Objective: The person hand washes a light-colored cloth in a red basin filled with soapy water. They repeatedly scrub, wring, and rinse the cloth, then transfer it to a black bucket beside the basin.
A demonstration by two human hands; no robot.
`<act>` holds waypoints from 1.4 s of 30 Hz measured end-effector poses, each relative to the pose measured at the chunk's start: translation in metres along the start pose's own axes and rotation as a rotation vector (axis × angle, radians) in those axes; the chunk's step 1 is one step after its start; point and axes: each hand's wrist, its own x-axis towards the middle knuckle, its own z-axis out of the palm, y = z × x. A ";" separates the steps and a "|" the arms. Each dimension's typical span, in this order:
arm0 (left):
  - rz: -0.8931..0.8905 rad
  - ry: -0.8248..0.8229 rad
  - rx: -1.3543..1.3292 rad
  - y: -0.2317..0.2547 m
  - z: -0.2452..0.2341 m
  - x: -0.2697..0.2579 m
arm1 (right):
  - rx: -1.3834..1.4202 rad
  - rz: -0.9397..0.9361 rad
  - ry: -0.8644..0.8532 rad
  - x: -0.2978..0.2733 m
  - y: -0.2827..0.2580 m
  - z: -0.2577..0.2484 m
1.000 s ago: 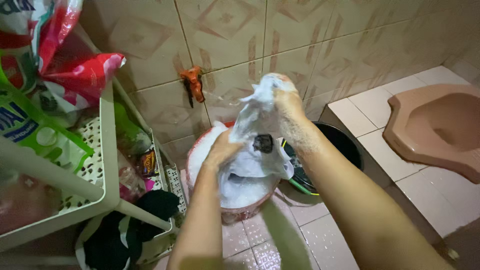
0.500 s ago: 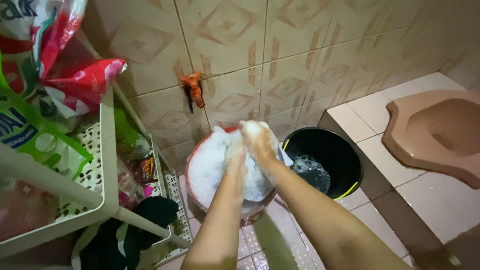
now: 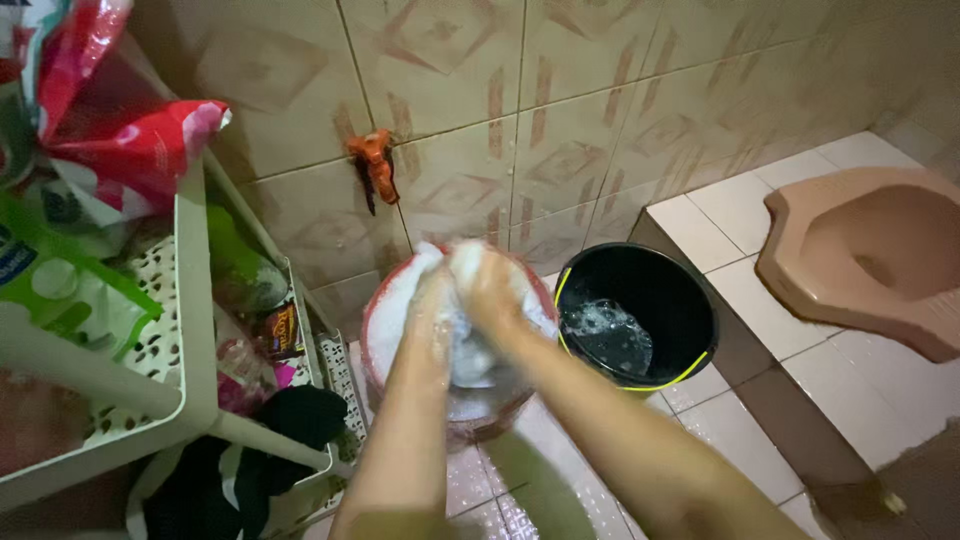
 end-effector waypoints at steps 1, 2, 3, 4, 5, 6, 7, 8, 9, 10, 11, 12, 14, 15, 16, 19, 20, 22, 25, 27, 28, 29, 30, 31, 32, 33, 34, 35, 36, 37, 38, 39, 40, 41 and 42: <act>-0.005 0.000 0.016 0.001 -0.002 0.002 | -0.028 -0.077 0.049 -0.008 0.004 0.010; -0.004 0.004 0.035 0.004 -0.005 0.002 | 0.001 -0.164 0.073 -0.009 0.010 0.014; -0.011 0.018 0.087 0.003 -0.012 -0.005 | 0.037 -0.241 0.086 -0.024 0.010 0.018; -0.012 0.035 0.171 0.005 -0.020 -0.014 | 0.071 -0.208 0.036 -0.033 0.010 0.016; 0.002 0.045 0.296 0.014 -0.020 -0.013 | 0.119 -0.145 -0.028 -0.030 0.010 0.009; 0.014 0.064 0.465 0.023 -0.021 -0.016 | 0.160 -0.108 -0.089 -0.023 0.008 -0.002; 0.040 0.110 0.712 0.036 -0.023 -0.017 | 0.198 -0.095 -0.133 -0.008 0.006 -0.017; 0.068 0.169 0.972 0.048 -0.025 -0.021 | 0.200 -0.124 -0.185 0.003 0.003 -0.030; 0.095 0.227 1.204 0.056 -0.029 -0.027 | 0.198 -0.157 -0.247 0.009 0.002 -0.042; 0.175 0.235 1.339 0.061 -0.032 -0.032 | 0.186 -0.194 -0.322 0.012 0.001 -0.052; 0.038 0.212 1.515 0.062 -0.033 -0.037 | 0.136 -0.222 -0.437 0.010 -0.001 -0.060; -0.081 0.154 1.702 0.063 -0.035 -0.042 | 0.057 -0.228 -0.588 0.004 -0.001 -0.066; -0.399 -0.122 1.937 0.058 -0.033 -0.043 | -0.172 -0.224 -0.943 -0.007 -0.001 -0.068; -0.545 -0.266 1.975 0.048 -0.032 -0.043 | -0.297 -0.216 -1.113 -0.019 0.001 -0.063; -0.654 -0.377 2.003 0.036 -0.032 -0.042 | -0.388 -0.210 -1.258 -0.034 0.005 -0.057; -0.802 -0.488 2.041 -0.003 -0.038 -0.030 | -0.492 -0.228 -1.362 -0.058 0.026 -0.027; -0.817 -0.480 2.048 -0.013 -0.042 -0.024 | -0.496 -0.230 -1.378 -0.061 0.033 -0.016; -0.818 -0.447 2.061 -0.030 -0.055 -0.011 | -0.496 -0.216 -1.393 -0.067 0.046 0.005; -0.817 -0.414 2.060 -0.047 -0.069 0.007 | -0.505 -0.219 -1.399 -0.066 0.056 0.032; -0.817 -0.420 2.056 -0.056 -0.074 0.010 | -0.499 -0.217 -1.359 -0.069 0.056 0.043; -0.811 -0.422 2.048 -0.060 -0.074 0.009 | -0.483 -0.218 -1.333 -0.072 0.055 0.045; -0.813 -0.435 2.049 -0.063 -0.076 0.004 | -0.447 -0.222 -1.288 -0.076 0.052 0.045; -0.809 -0.442 2.047 -0.064 -0.075 -0.002 | -0.417 -0.222 -1.259 -0.080 0.049 0.042; -0.799 -0.443 2.049 -0.062 -0.075 -0.008 | -0.388 -0.221 -1.249 -0.082 0.045 0.038; -0.788 -0.453 2.055 -0.058 -0.075 -0.014 | -0.349 -0.219 -1.220 -0.081 0.040 0.031; -0.774 -0.459 2.061 -0.051 -0.071 -0.018 | -0.312 -0.219 -1.187 -0.077 0.035 0.019; -0.748 -0.467 2.067 -0.042 -0.065 -0.022 | -0.261 -0.209 -1.148 -0.070 0.031 0.004; -0.726 -0.483 2.068 -0.032 -0.060 -0.027 | -0.196 -0.195 -1.094 -0.064 0.026 -0.014; -0.696 -0.505 2.069 -0.021 -0.054 -0.030 | -0.125 -0.183 -1.038 -0.054 0.019 -0.033; -0.657 -0.532 2.042 -0.007 -0.048 -0.032 | -0.036 -0.166 -0.961 -0.043 0.010 -0.052; -0.612 -0.569 1.994 0.007 -0.042 -0.034 | 0.056 -0.150 -0.879 -0.030 -0.002 -0.071; -0.565 -0.619 1.908 0.020 -0.038 -0.036 | 0.159 -0.125 -0.792 -0.017 -0.014 -0.090; -0.491 -0.666 1.764 0.034 -0.034 -0.036 | 0.271 -0.096 -0.700 -0.002 -0.028 -0.108; -0.437 -0.722 1.603 0.043 -0.028 -0.038 | 0.394 -0.071 -0.619 0.015 -0.041 -0.126; -0.370 -0.757 1.431 0.051 -0.022 -0.038 | 0.526 -0.048 -0.540 0.031 -0.053 -0.142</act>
